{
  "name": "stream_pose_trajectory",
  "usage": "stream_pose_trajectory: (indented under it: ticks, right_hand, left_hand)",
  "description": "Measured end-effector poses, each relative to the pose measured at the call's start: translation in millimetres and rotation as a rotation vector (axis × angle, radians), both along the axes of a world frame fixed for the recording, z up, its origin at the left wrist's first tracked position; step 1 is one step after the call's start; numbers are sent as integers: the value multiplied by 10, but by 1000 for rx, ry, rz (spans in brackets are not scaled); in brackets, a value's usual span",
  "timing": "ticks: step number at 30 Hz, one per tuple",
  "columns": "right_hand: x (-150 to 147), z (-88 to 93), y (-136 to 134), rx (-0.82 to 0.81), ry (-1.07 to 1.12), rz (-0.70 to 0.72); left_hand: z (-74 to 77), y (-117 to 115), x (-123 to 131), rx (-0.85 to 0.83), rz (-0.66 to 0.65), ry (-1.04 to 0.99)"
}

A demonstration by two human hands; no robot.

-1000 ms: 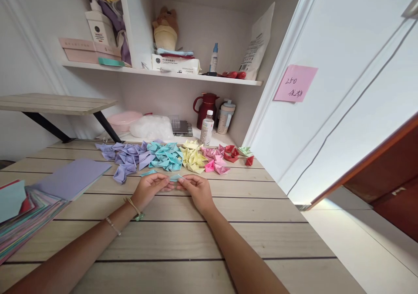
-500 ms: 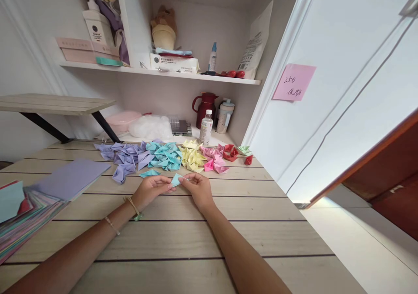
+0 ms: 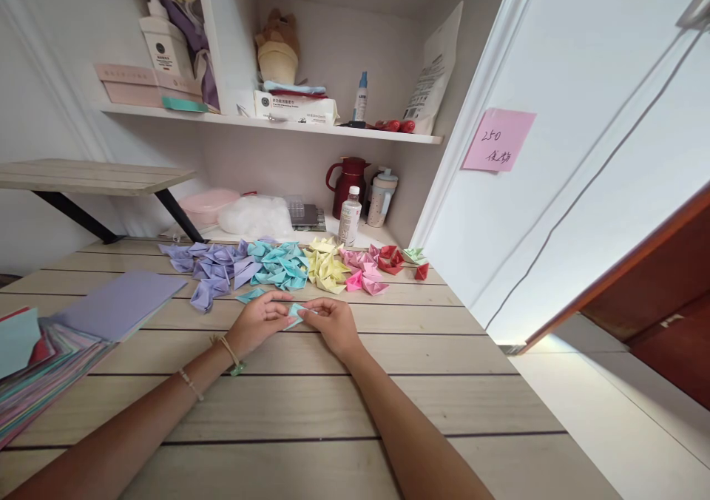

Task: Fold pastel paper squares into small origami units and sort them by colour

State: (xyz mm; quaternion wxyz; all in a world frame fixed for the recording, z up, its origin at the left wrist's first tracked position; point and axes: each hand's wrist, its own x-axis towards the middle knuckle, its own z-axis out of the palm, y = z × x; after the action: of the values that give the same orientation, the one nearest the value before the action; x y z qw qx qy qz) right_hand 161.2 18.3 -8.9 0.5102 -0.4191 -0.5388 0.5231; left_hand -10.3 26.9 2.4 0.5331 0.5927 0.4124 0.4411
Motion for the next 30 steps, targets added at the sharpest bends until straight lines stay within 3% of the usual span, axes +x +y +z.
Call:
stream_pose_trajectory:
  ticks: [4,9,14,22,30]
  right_hand:
    - [-31,30,-31,-1,8,76]
    - [-68,29,-38,-50,105,33]
    - [-51,6,-21,-54,134,-24]
    - [-17,33,-17,92,114,35]
    - [-20,14,-10,176,-19,-29]
  left_hand:
    - [-9,15,-3,61,-42,50]
    - [-19,29,5,87,16,47]
    - [4,-9,30,6,-69,28]
    - [21,31,-6,-172,-29,-124]
    - [4,40,-9,-200,-68,-171]
